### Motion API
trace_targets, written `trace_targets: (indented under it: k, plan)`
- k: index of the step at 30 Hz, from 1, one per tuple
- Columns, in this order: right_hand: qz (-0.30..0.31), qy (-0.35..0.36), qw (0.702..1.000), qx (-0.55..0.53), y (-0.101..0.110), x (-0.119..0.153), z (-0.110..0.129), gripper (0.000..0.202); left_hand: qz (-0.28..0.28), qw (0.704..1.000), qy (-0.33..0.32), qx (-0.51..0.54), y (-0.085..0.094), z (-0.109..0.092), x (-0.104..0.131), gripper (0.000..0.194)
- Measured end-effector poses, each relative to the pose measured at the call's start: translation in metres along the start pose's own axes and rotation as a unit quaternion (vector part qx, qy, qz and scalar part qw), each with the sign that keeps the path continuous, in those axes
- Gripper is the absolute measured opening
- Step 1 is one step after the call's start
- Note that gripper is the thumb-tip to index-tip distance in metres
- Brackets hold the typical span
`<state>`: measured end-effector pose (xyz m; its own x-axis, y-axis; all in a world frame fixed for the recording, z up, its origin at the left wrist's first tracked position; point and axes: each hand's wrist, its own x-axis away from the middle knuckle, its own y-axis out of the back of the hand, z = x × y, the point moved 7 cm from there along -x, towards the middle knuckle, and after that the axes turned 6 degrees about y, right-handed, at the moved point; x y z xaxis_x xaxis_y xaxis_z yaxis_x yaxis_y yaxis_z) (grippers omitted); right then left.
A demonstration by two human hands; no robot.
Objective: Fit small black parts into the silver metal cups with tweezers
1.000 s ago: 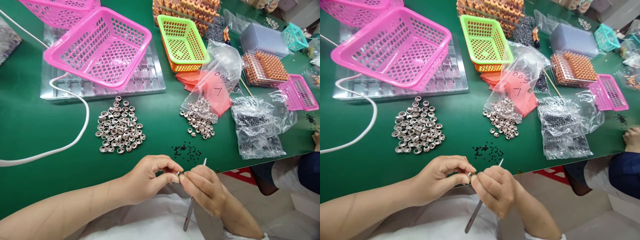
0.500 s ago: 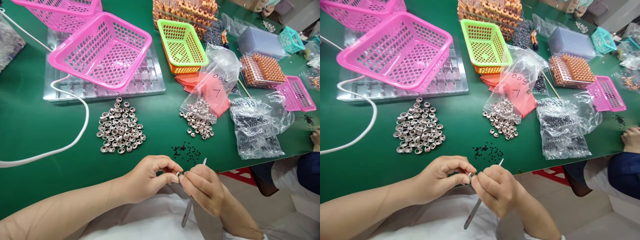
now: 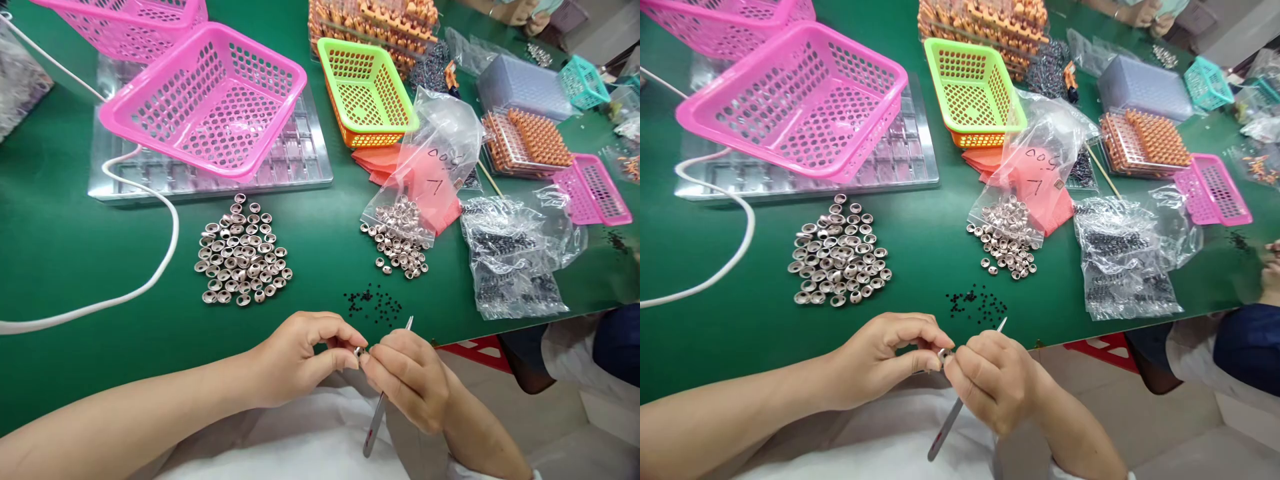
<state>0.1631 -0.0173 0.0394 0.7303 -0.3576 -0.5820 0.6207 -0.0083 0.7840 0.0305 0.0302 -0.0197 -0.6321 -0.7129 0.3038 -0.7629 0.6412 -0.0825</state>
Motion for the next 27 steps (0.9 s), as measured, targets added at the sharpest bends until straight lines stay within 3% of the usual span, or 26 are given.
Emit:
trace_targets:
  k: [14, 27]
  plan:
    - [0.054, -0.007, 0.996, -0.064, -0.0051, -0.0023, -0.0018, 0.031, -0.017, 1.000, -0.011, -0.014, -0.0010, 0.0031, 0.0019, 0.015]
    - [0.033, -0.013, 0.998, -0.049, -0.0095, 0.0000, -0.0046, 0.026, -0.030, 0.997, -0.041, -0.061, 0.0018, -0.0017, 0.0025, 0.014]
